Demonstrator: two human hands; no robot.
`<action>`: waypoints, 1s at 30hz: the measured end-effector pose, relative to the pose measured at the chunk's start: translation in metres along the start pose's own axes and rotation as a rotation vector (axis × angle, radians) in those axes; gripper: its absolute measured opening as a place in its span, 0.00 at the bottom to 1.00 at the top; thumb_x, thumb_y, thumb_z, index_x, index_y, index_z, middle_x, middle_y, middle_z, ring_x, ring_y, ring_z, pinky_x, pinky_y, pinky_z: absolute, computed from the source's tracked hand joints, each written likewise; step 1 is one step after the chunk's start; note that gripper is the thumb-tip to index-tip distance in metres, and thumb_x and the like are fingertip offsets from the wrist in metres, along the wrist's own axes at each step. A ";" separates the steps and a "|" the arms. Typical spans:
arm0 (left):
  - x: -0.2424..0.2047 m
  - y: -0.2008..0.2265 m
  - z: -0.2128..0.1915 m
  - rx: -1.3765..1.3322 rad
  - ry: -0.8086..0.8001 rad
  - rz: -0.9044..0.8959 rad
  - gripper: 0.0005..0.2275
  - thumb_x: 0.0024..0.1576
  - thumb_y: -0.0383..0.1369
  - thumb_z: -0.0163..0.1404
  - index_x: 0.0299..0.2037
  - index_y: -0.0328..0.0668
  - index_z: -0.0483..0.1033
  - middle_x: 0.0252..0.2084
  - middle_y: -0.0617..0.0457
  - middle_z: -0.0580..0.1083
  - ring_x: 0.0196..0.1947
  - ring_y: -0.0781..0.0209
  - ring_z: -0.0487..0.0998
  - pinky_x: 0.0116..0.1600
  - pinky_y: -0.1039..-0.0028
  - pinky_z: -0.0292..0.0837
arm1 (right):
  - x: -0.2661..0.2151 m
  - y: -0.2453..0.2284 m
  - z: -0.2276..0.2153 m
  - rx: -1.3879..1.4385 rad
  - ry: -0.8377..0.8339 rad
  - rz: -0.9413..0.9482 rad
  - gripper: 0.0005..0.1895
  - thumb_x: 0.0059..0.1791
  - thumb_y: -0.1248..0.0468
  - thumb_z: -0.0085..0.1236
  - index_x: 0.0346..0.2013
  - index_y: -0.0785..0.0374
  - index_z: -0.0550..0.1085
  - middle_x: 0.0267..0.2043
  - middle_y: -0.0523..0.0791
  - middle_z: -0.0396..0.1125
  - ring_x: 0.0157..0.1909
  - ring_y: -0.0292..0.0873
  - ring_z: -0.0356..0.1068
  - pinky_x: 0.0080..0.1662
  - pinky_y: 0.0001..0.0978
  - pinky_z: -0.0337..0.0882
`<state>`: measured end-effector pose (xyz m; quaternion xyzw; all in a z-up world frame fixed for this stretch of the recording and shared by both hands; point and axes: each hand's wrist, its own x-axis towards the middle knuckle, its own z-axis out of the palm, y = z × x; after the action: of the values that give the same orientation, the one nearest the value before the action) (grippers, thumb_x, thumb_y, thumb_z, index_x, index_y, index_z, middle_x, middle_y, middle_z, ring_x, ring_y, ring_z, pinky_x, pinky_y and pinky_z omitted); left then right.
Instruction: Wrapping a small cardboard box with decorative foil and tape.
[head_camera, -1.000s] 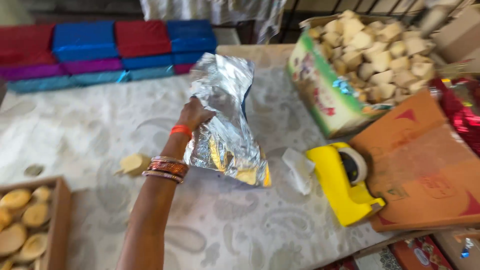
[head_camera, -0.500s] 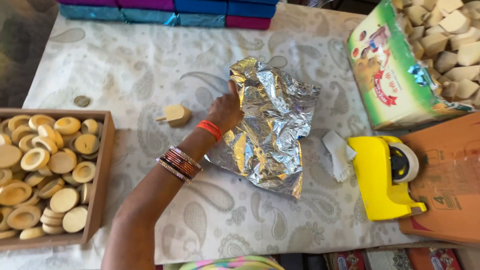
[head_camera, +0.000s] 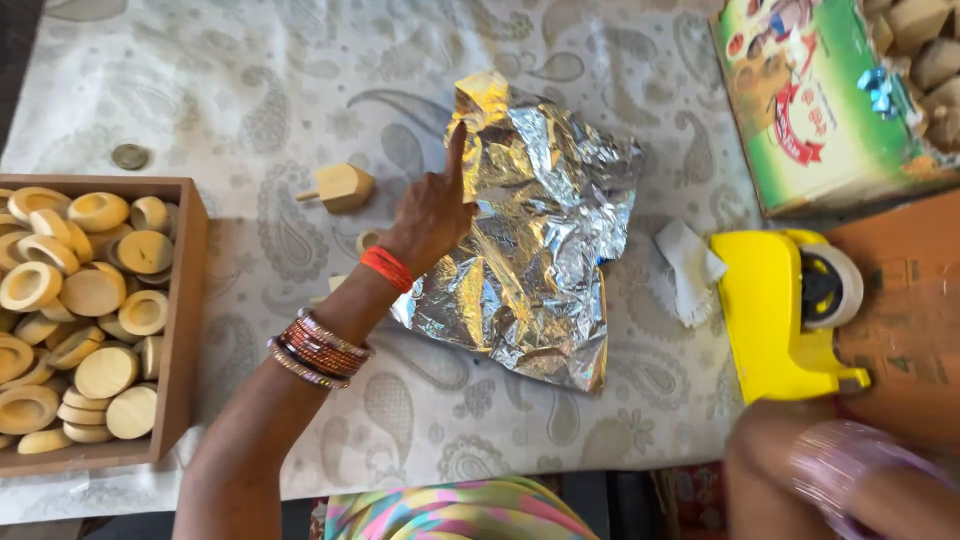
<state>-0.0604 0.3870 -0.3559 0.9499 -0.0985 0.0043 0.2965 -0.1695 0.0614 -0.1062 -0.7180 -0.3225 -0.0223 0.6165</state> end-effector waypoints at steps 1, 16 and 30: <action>-0.004 -0.002 0.001 0.017 0.078 0.047 0.48 0.58 0.36 0.57 0.75 0.31 0.27 0.28 0.34 0.75 0.29 0.33 0.77 0.36 0.44 0.71 | 0.014 0.004 0.031 0.021 0.014 -0.005 0.32 0.63 0.44 0.41 0.72 0.64 0.60 0.74 0.51 0.58 0.74 0.48 0.56 0.75 0.41 0.55; -0.064 0.016 0.018 0.555 0.035 -0.178 0.30 0.67 0.50 0.42 0.69 0.30 0.60 0.28 0.47 0.76 0.22 0.56 0.80 0.23 0.67 0.74 | -0.023 0.263 0.060 -1.159 -0.404 0.061 0.36 0.56 0.49 0.41 0.78 0.50 0.47 0.81 0.53 0.39 0.80 0.55 0.40 0.73 0.64 0.38; -0.036 0.115 -0.022 0.548 0.082 0.256 0.20 0.58 0.40 0.53 0.57 0.38 0.71 0.52 0.44 0.73 0.52 0.47 0.75 0.50 0.54 0.74 | -0.027 0.226 -0.006 -0.693 -0.009 0.458 0.15 0.53 0.61 0.56 0.53 0.62 0.71 0.46 0.48 0.76 0.47 0.42 0.77 0.49 0.34 0.76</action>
<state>-0.1160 0.3136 -0.2750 0.9735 -0.2004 0.1063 0.0301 -0.0777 0.0371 -0.3130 -0.9362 -0.1308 0.0114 0.3261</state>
